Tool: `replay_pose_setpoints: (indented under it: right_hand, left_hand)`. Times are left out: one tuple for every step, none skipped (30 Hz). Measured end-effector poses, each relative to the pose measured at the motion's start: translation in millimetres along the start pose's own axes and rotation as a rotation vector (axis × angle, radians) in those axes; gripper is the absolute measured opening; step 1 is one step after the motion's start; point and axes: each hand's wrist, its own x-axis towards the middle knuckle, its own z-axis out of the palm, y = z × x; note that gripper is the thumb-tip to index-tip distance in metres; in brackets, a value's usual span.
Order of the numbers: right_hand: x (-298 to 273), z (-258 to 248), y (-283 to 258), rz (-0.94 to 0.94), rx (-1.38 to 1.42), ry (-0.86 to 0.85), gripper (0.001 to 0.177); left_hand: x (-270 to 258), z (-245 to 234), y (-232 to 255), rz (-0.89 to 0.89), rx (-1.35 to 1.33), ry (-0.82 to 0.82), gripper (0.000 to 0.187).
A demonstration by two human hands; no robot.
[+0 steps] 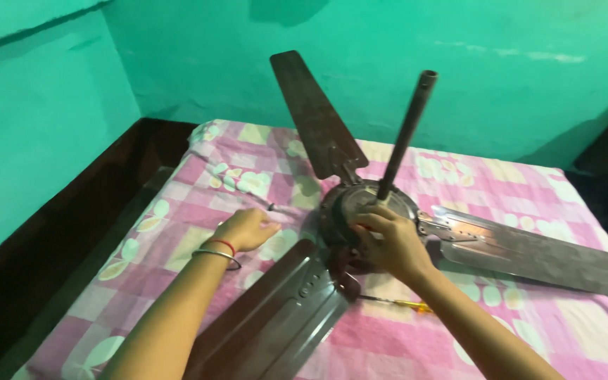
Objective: The person attaches three fan blades to a ceiling fan motor housing using a screwdriver. They position each blade, insert screws, and tighten them sequentially. The person rotates the fan to access each blade and completes the assembly.
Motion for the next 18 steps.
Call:
replay_pose_setpoints:
  right_hand:
    - [-10.4, -11.6, 9.8, 0.023, -0.008, 0.007, 0.019]
    - [-21.1, -22.9, 19.5, 0.046, -0.014, 0.013, 0.02]
    - [-30.4, -33.2, 29.7, 0.07, -0.02, 0.019, 0.02]
    - [-39.4, -43.0, 39.9, 0.109, -0.034, 0.039, 0.023]
    - [-48.2, -52.2, 49.7, 0.147, -0.049, 0.059, 0.026]
    - [-57.7, -62.9, 58.9, 0.189, -0.066, 0.078, 0.029]
    - [-65.7, -72.4, 67.6, 0.203, -0.044, 0.121, 0.026]
    - [-72.5, -79.0, 75.1, 0.218, -0.021, 0.164, 0.023]
    - [-79.6, -84.6, 81.4, 0.232, 0.002, 0.208, 0.021]
    - [-86.6, -90.4, 87.2, 0.297, -0.057, 0.215, 0.02]
    - [-92.5, -96.8, 92.9, 0.363, -0.115, 0.223, 0.018]
    - [-98.5, -103.2, 98.0, 0.428, -0.174, 0.23, 0.018]
    - [-103.9, -107.6, 102.3, 0.476, -0.11, 0.238, 0.019]
    - [-106.9, -109.4, 106.4, 0.521, -0.042, 0.246, 0.02]
    - [-110.3, -111.7, 109.7, 0.566, 0.026, 0.253, 0.022]
    - [-112.3, -114.1, 112.8, 0.545, 0.03, 0.255, 0.023]
    - [-113.8, -115.8, 115.7, 0.525, 0.033, 0.257, 0.024]
    - [-115.6, -117.1, 118.7, 0.506, 0.037, 0.256, 0.024]
  left_hand:
    - [-3.9, -2.4, 15.0, 0.046, -0.113, 0.09, 0.042]
    - [-10.4, -1.6, 33.1, 0.138, -0.145, 0.223, 0.034]
    - [-16.5, 1.8, 54.7, 0.229, -0.179, 0.357, 0.027]
    - [-21.6, 7.5, 78.0, 0.319, -0.216, 0.489, 0.023]
    - [-26.7, 14.0, 99.9, 0.457, -0.245, 0.516, 0.018]
    - [-32.4, 24.0, 122.6, 0.597, -0.277, 0.539, 0.014]
    - [-38.7, 37.1, 145.4, 0.64, -0.126, 0.449, 0.012]
    - [-45.8, 52.5, 166.4, 0.679, 0.026, 0.358, 0.01]
    - [-52.1, 68.9, 186.4, 0.799, 0.091, 0.335, 0.01]
    - [-59.0, 86.0, 203.4, 0.918, 0.157, 0.31, 0.012]
    - [-66.5, 103.6, 218.1, 0.931, 0.203, 0.291, 0.011]
    - [-72.6, 120.7, 230.8, 0.944, 0.247, 0.273, 0.01]
    - [-77.7, 136.2, 240.9, 0.936, 0.276, 0.305, 0.011]
    - [-81.0, 149.0, 248.6, 0.924, 0.307, 0.337, 0.012]
    - [-82.4, 158.8, 254.3, 0.911, 0.338, 0.369, 0.013]
    - [-81.9, 165.2, 258.7, 0.902, 0.337, 0.387, 0.013]
    - [-81.4, 169.1, 262.8, 0.893, 0.336, 0.405, 0.013]
    - [-81.5, 170.8, 266.5, 0.882, 0.333, 0.421, 0.014]
